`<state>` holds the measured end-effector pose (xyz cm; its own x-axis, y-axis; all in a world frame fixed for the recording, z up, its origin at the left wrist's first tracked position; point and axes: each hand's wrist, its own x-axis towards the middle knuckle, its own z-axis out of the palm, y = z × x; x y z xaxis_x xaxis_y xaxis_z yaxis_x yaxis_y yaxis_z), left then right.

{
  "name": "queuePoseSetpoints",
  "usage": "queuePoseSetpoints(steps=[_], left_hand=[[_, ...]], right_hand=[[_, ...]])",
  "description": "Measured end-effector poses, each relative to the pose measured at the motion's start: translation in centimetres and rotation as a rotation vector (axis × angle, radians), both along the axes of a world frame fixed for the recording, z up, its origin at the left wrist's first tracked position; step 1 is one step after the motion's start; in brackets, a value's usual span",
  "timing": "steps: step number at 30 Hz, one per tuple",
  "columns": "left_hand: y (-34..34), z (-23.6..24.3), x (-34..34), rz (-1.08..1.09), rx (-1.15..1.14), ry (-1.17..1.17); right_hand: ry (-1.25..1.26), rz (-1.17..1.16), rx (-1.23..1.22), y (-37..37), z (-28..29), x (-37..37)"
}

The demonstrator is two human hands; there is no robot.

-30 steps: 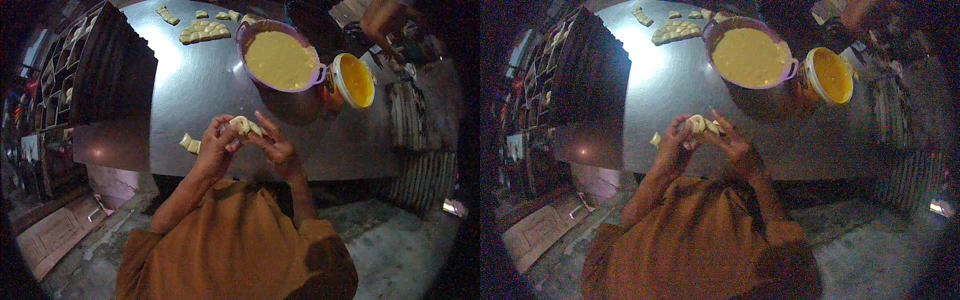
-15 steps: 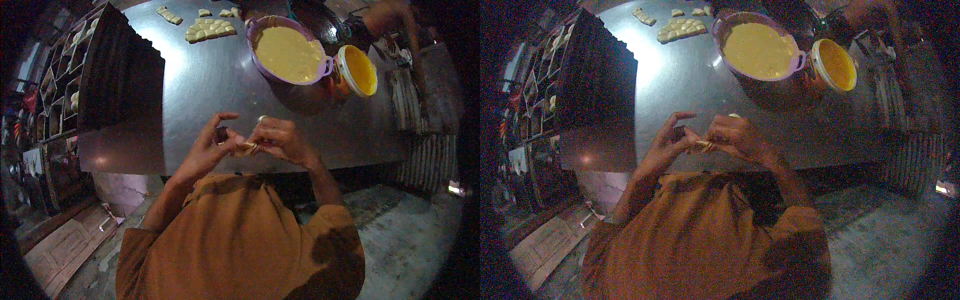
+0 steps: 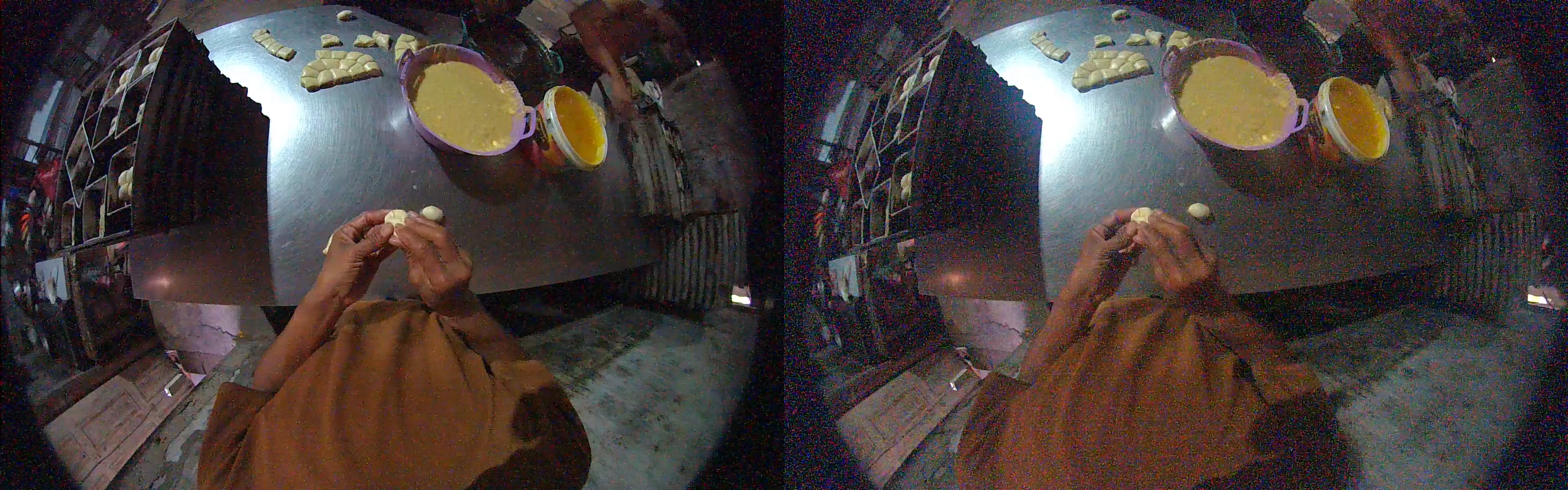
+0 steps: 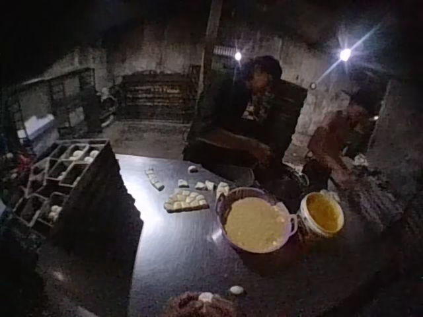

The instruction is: The person prepares bread by hand, filling dough pieces with a substance from a bowl and placing the shaped dough into metal baking pans.

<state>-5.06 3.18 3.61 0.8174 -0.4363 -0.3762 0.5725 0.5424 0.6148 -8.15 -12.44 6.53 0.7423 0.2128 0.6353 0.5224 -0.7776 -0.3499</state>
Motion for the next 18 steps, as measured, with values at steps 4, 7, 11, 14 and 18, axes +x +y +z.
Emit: queuePoseSetpoints(steps=[4,7,11,14,18], left_hand=[[0.7,1.3,0.8,-0.063,0.116,-0.137],[0.7,2.6,0.9,-0.083,0.203,-0.214],[-0.3,2.2,0.6,-0.002,0.281,-0.21],[-0.3,1.1,0.4,0.027,0.293,-0.143],[-0.4,0.7,0.9,0.042,0.224,-0.01]], right_hand=[[0.447,-0.19,0.527,0.9,0.9,0.0],[0.609,-0.155,0.703,-0.3,-0.7,1.2],[0.758,-0.084,1.073,-0.3,-1.0,1.2],[0.631,-0.054,0.807,-0.4,-0.7,0.8],[0.326,0.1,0.44,-0.7,-0.4,0.7]])
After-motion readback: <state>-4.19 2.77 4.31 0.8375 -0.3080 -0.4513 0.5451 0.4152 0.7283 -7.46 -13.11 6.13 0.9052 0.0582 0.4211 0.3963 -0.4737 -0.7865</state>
